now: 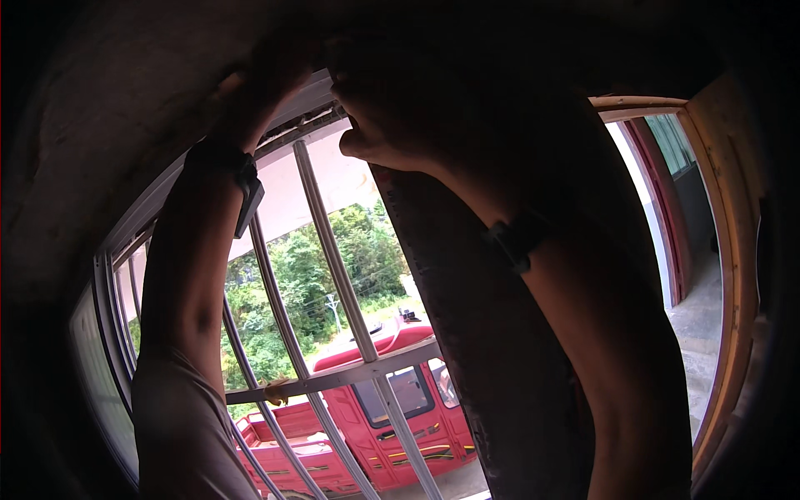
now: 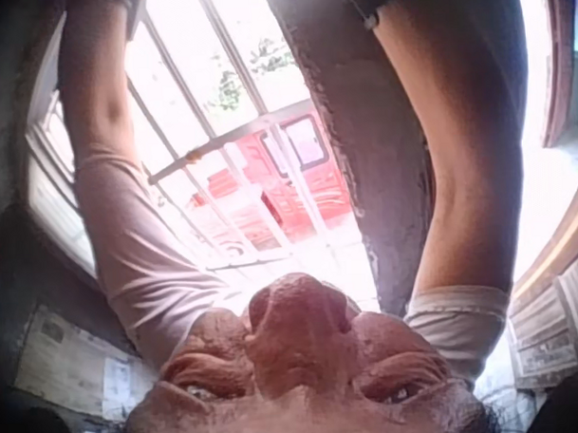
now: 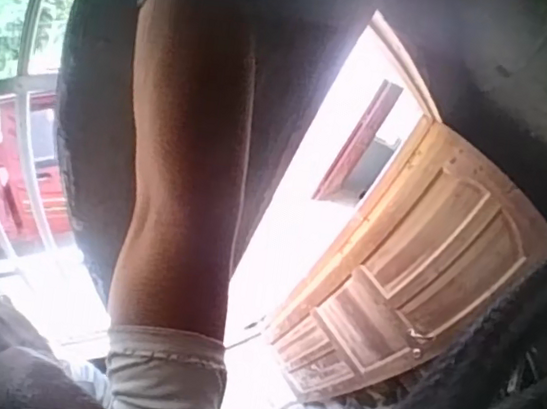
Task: The recorder is installing or adjusting a window screen and sealing it with adhesive tape.
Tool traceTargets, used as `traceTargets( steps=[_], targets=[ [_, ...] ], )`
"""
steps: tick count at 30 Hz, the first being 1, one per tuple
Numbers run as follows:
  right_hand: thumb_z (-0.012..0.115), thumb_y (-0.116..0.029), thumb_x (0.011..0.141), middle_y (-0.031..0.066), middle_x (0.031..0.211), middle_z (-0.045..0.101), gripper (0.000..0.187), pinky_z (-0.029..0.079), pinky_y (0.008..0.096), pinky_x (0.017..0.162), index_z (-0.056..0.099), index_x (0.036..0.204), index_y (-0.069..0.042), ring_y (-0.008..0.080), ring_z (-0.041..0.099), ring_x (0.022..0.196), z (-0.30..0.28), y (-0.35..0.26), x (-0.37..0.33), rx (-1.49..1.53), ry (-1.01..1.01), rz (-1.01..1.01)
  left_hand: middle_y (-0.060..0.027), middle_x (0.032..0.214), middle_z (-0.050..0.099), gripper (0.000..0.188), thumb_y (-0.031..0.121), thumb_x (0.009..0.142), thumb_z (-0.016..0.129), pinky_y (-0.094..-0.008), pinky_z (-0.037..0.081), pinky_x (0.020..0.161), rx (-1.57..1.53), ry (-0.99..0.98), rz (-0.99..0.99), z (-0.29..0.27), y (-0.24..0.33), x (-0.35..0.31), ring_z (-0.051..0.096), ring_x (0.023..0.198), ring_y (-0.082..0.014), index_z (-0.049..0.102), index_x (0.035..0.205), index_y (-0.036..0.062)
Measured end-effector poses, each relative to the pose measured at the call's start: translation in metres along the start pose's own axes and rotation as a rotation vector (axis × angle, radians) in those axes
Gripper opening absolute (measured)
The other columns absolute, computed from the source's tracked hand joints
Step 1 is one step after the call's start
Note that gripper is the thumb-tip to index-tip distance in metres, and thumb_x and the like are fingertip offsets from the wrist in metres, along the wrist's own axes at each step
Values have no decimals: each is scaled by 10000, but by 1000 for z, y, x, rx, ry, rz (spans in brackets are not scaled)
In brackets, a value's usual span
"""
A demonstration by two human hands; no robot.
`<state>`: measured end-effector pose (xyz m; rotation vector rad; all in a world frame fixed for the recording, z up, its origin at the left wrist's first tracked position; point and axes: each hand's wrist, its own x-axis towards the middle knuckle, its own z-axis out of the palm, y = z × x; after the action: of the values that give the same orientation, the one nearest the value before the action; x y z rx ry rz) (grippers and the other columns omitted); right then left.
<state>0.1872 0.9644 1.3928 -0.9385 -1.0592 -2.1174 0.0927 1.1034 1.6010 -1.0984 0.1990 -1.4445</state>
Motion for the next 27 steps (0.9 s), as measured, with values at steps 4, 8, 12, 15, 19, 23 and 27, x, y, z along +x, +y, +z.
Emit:
traceTargets(
  steps=[4,8,12,15,19,23,27],
  targets=[
    [684,-174,776,205,1148,607,357,482,441,988,645,1086,-1,342,591,1136,5,0,-1,24,3,6,-191,1048,721,208,203,939,609,-495,539,908,22,-7,-71,-1,4,-10,687,1026,-381,732,1050,78],
    [677,-167,784,207,1181,601,380,478,439,1002,632,1125,-4,341,584,1159,6,-1,0,39,12,4,-199,1041,729,230,193,928,606,-489,539,910,-116,46,-142,-2,3,-16,698,1007,-380,739,1047,50],
    [670,-159,792,208,1214,594,405,474,437,1016,618,1163,-7,340,577,1183,8,-1,2,44,16,1,-188,1034,730,253,229,933,616,-489,536,913,-104,57,-218,-6,-2,-25,698,990,-380,740,1082,66],
    [665,-154,797,210,1239,590,424,471,436,1026,609,1191,-9,339,573,1201,6,-1,4,38,14,-7,-172,1032,721,239,290,983,587,-494,554,813,-26,164,-145,-4,-6,-33,700,924,-376,698,1099,112],
    [658,-147,805,212,1272,583,450,467,434,1040,595,1229,-11,338,566,1224,2,3,-1,26,1,-7,-167,964,724,243,310,985,591,-468,543,814,-229,204,-221,-18,22,-38,701,906,-356,702,1078,115],
    [651,-140,813,213,1305,577,477,463,431,1055,582,1268,-14,336,559,1248,7,1,3,51,11,-12,-152,938,734,231,274,964,627,-467,555,852,-422,-56,-375,-30,12,-31,713,919,-324,724,1097,112],
    [644,-133,820,215,1338,570,505,459,429,1069,569,1306,-16,335,553,1272,5,0,0,40,38,1,-127,940,742,236,288,984,608,-461,557,870,-608,-112,-408,-24,9,-35,714,903,-311,748,1056,113]
  ],
)
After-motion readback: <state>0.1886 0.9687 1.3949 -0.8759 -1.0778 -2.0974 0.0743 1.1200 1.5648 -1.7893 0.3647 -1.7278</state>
